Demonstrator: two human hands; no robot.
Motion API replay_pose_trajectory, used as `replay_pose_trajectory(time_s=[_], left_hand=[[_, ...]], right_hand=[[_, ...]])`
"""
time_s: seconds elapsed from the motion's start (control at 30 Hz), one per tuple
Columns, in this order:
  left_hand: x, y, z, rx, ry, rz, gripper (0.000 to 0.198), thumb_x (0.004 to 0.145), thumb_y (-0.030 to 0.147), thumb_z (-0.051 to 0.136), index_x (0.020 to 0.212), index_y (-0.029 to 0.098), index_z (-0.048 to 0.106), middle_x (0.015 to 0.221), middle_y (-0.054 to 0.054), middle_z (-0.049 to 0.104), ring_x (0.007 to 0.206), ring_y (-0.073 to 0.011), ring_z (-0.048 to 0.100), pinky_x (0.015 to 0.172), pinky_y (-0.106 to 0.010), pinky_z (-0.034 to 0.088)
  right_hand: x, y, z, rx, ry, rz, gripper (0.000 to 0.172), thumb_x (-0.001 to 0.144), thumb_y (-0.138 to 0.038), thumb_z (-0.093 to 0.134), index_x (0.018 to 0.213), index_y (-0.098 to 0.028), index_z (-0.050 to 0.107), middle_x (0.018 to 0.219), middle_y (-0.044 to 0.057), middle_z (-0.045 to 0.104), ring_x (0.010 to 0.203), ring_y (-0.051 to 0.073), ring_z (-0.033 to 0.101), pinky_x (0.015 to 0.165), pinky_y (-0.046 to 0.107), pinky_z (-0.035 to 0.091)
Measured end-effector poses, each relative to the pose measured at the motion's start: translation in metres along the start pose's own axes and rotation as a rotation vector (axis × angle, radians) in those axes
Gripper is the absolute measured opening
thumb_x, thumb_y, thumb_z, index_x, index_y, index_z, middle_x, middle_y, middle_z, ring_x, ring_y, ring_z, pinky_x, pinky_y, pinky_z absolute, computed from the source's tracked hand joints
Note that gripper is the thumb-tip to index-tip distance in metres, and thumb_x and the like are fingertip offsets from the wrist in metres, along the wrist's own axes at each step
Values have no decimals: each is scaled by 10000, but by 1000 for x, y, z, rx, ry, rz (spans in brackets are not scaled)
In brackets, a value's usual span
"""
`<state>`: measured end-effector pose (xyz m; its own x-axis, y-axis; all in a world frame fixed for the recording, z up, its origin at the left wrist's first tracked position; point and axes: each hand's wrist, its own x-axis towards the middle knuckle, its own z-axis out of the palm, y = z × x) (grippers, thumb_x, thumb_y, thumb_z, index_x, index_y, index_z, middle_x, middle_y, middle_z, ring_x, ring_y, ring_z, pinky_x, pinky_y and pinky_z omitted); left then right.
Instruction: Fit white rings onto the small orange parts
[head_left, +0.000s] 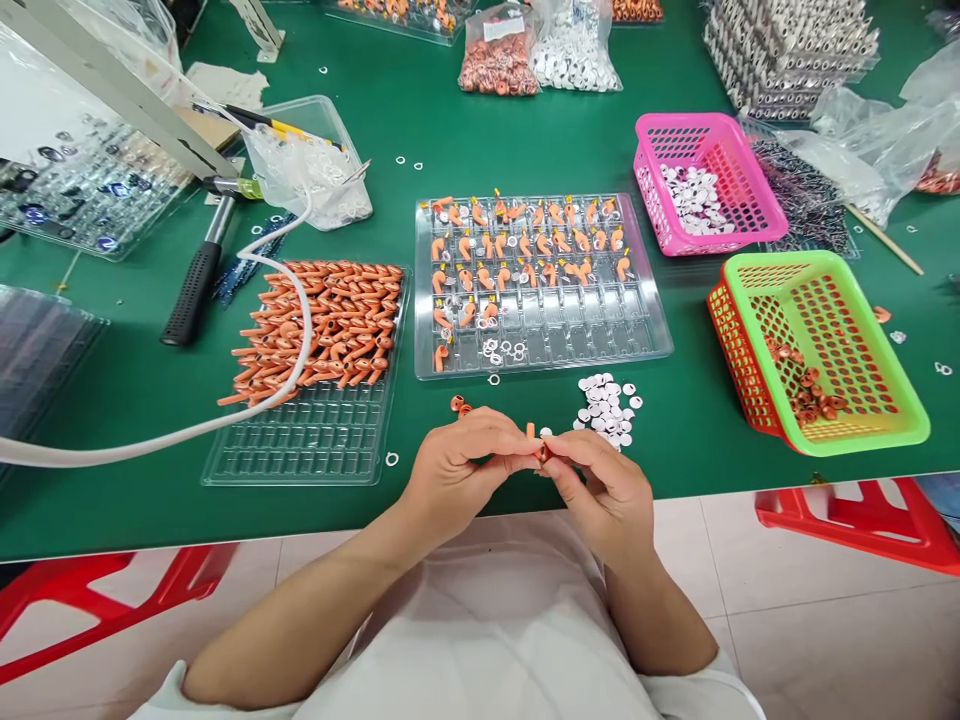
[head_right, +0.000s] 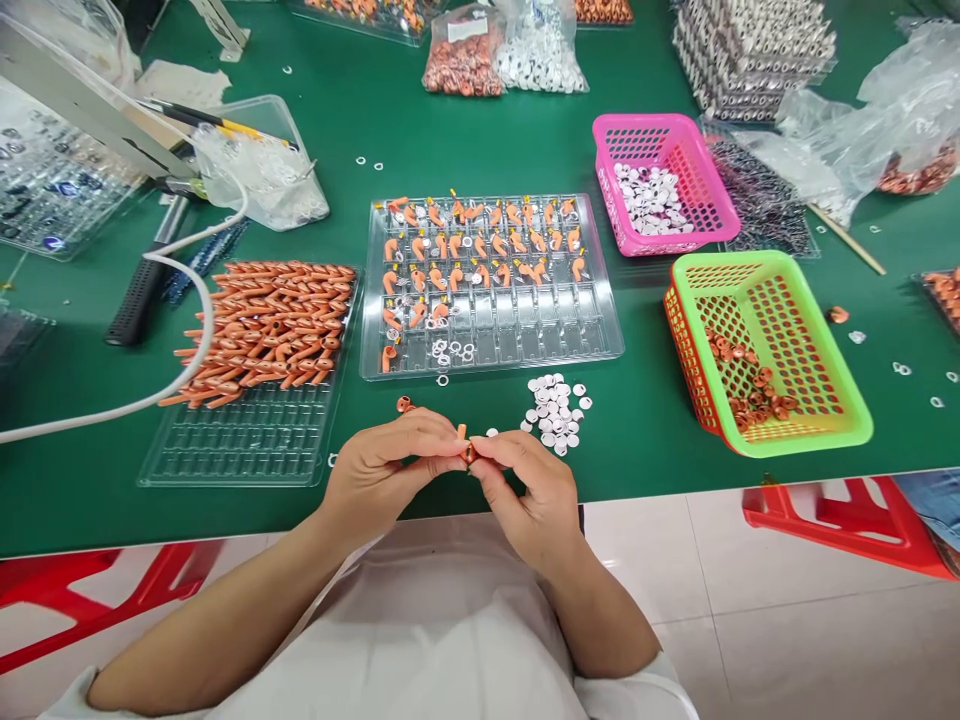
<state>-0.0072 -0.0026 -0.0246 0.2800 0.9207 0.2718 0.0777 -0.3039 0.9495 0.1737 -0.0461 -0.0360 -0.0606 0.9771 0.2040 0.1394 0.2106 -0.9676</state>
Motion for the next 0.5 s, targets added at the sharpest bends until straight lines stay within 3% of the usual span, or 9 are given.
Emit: replay_pose_trajectory(time_s=[0.1,0.23,0.5], left_hand=[[-1,-1,-3,139,5,27,84,826,173,770,881,225,807,907,-72,734,848,-173,697,710,-282,583],[-3,-3,-4,202,-21,104,84,856,173,739,906,218,790,1051,-81,742,809,-138,731,727,-246,602],[-4,0,-5,321,-52,259,85,885,159,704,945,207,743,916,-44,805,868,-157,767,804,-245,615]], right_hand=[[0,2,-2,74,-27,58,379,921,-76,614,1179,-341,697,1011,36,691,879,169,674,724,313,588],[1,3,-4,145,-53,96,372,932,-92,604,1174,-356,705,1002,32,692,878,164,679,739,306,592],[-1,-1,-10,178,-105,131,373,931,-91,603,1182,-345,708,986,33,716,866,163,695,740,298,596]])
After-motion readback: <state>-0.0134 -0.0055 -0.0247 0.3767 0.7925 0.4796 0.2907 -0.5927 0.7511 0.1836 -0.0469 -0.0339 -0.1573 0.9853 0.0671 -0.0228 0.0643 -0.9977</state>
